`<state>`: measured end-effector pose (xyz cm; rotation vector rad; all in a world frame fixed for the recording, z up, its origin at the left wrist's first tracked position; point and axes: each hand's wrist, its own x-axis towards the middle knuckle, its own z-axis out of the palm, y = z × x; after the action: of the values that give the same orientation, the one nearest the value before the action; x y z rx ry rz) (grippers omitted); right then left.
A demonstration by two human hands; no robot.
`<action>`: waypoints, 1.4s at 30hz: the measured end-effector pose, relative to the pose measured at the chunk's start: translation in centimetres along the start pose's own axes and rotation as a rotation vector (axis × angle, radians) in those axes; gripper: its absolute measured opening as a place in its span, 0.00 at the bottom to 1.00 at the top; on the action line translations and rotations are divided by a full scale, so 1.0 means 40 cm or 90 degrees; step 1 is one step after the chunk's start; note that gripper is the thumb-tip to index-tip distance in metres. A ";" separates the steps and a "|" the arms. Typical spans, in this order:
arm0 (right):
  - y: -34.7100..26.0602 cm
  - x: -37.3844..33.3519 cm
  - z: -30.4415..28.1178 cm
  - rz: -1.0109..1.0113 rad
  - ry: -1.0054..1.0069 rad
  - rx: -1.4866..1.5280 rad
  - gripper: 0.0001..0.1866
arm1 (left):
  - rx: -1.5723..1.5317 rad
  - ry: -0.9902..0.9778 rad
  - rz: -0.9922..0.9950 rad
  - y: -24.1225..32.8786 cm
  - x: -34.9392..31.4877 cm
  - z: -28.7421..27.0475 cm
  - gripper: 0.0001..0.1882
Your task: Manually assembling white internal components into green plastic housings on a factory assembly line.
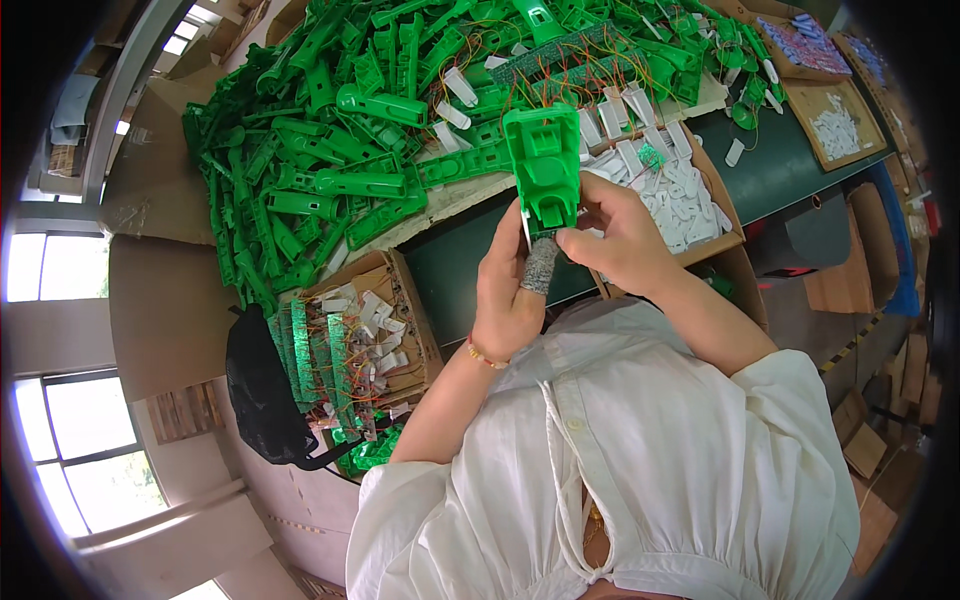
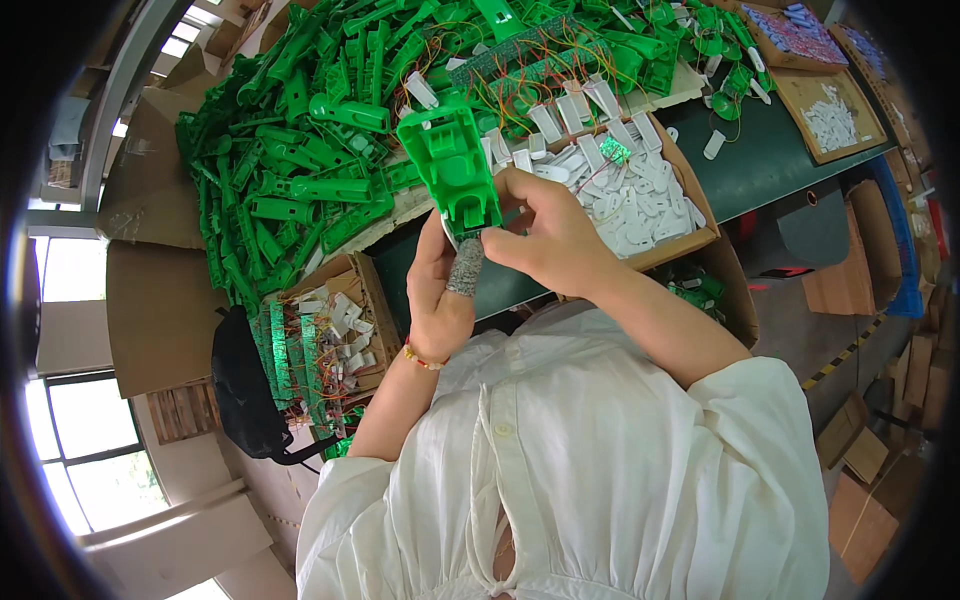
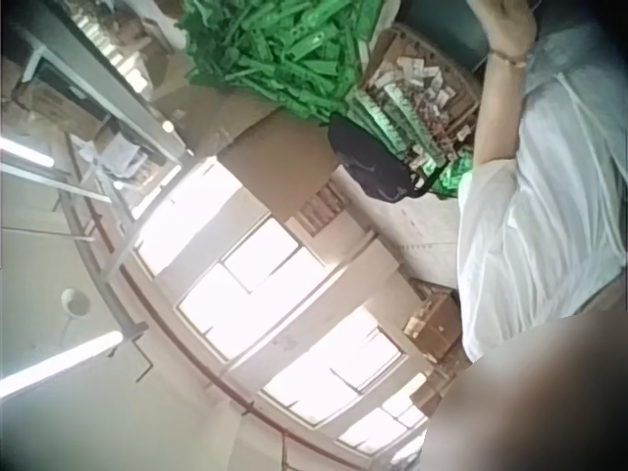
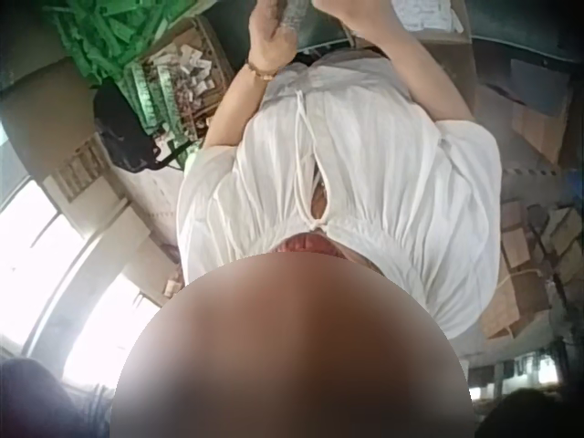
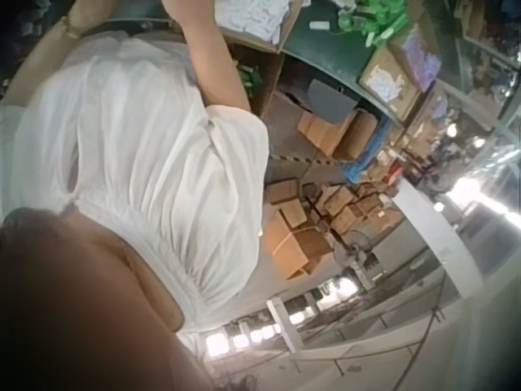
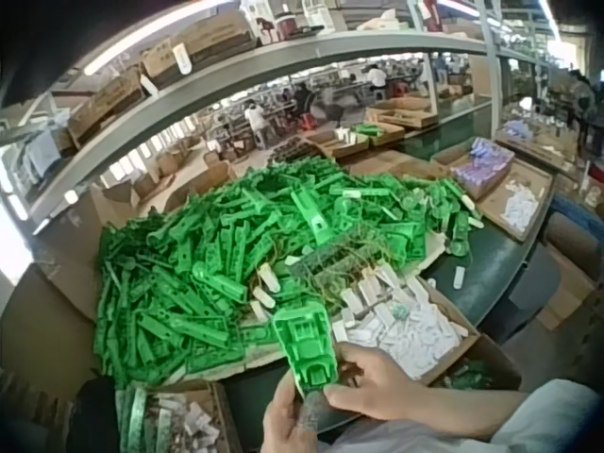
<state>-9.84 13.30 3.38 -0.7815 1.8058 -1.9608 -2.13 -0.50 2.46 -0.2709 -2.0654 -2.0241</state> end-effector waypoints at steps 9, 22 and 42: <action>-0.027 -0.018 0.035 -0.119 0.121 -0.007 0.15 | 0.252 0.029 0.085 0.008 -0.004 -0.001 0.31; -0.011 -0.010 -0.003 0.007 -0.024 0.136 0.16 | -0.119 0.058 -0.041 0.020 0.018 -0.009 0.23; 0.054 -0.044 -0.067 0.156 -0.106 0.901 0.27 | 0.994 0.036 -0.373 -0.168 0.055 -0.540 0.26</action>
<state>-10.33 16.21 0.90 -0.1773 0.1175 -2.2168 -5.39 -22.34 -3.00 0.7015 -3.1003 -0.0263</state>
